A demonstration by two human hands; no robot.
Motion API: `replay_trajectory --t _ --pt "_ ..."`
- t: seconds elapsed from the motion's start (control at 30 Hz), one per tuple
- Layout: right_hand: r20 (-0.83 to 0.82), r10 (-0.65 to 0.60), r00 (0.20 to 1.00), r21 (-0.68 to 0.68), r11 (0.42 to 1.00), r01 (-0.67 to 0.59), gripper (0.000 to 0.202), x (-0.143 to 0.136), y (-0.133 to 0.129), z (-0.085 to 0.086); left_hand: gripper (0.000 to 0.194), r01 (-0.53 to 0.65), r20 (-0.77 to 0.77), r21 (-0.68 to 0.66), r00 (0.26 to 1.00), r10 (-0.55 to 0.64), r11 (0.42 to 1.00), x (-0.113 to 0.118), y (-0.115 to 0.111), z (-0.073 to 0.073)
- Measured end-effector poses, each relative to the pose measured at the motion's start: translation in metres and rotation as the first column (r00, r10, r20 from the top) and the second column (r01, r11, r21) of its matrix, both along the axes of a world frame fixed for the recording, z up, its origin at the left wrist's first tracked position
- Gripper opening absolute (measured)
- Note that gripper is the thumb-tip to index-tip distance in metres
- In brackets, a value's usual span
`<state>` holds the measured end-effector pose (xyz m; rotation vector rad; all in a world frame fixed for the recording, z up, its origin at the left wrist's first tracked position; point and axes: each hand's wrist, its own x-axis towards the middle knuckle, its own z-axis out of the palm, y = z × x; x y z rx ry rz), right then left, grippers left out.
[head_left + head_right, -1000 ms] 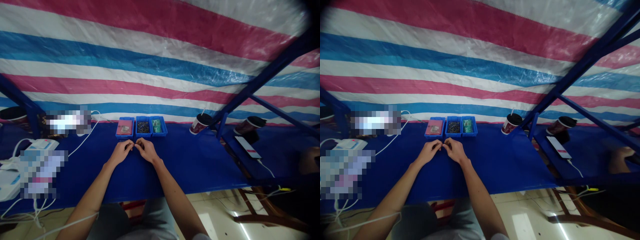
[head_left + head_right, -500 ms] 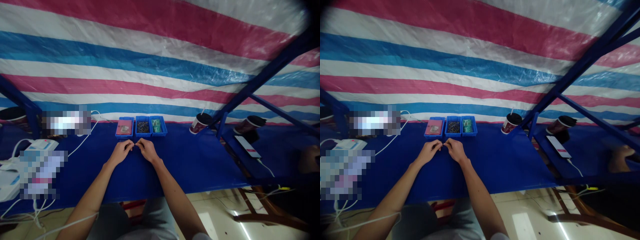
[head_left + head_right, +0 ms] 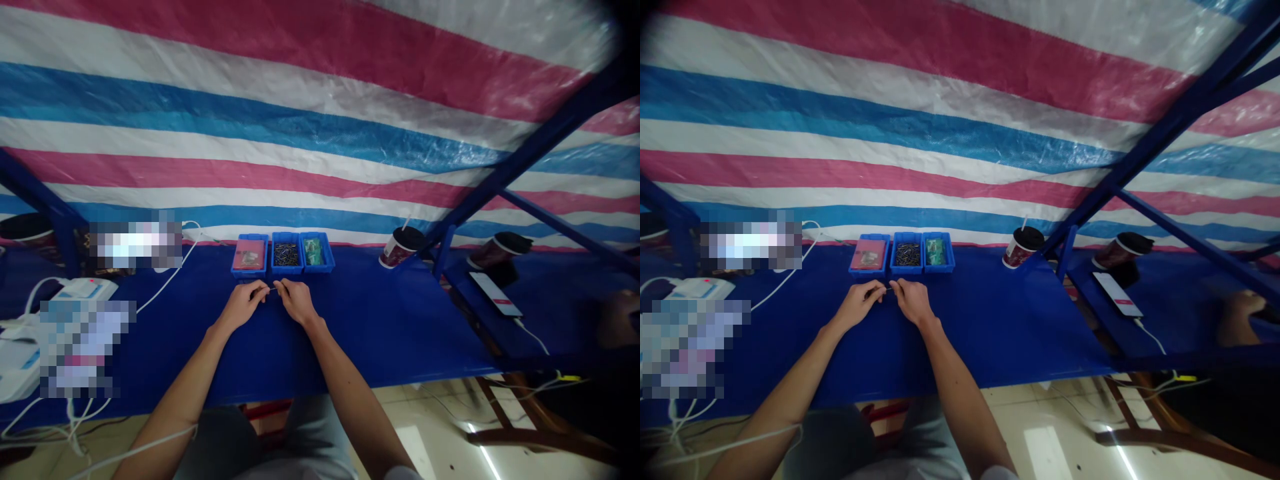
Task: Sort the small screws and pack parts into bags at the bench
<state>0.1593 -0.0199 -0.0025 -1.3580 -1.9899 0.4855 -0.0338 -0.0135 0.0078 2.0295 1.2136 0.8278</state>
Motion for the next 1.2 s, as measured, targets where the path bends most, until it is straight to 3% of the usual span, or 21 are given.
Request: replay_trajectory --t 0.23,0.37,0.53,0.67,0.73,0.83,0.97,1.07,1.2 --pt "0.030 -0.074 0.997 0.051 0.996 0.072 0.049 -0.001 0.002 -0.004 0.031 0.004 -0.005 0.010 1.000 -0.004 1.000 0.000 0.000 -0.001" --pt "-0.063 -0.090 0.994 0.056 0.994 0.093 0.049 0.007 0.002 0.000 0.031 -0.014 0.005 0.015 1.000 0.014 1.000 0.000 0.000 -0.001" --pt "-0.316 -0.201 0.927 0.059 0.971 0.231 0.048 0.021 0.007 0.021 0.029 -0.018 0.014 0.009 1.000 0.018 1.000 -0.001 0.000 -0.001" --pt "-0.339 -0.339 0.877 0.140 0.904 0.404 0.043 0.025 0.028 0.049 0.028 -0.014 0.008 0.000 1.000 0.014 1.000 -0.001 0.001 -0.003" --pt "-0.244 -0.369 0.897 0.184 0.890 0.417 0.041 0.027 0.045 0.062 0.028 -0.012 0.009 0.000 1.000 0.012 1.000 -0.001 0.001 -0.004" --pt "-0.016 -0.321 0.947 0.211 0.925 0.317 0.031 0.039 0.076 0.076 0.029 -0.019 0.014 0.002 1.000 0.019 1.000 -0.002 0.001 -0.004" --pt "0.259 -0.294 0.920 0.066 0.956 0.287 0.033 0.076 0.115 0.093 0.027 -0.014 0.022 -0.005 1.000 0.014 1.000 -0.003 0.001 -0.004" --pt "0.474 -0.075 0.877 -0.166 0.971 0.173 0.055 0.101 0.137 0.103 0.025 -0.007 0.013 -0.020 1.000 0.007 1.000 -0.003 0.001 -0.004" --pt "0.612 0.190 0.768 -0.410 0.906 0.103 0.084 0.106 0.154 0.109 0.025 -0.011 -0.002 -0.033 1.000 0.011 0.999 -0.003 0.001 -0.005"
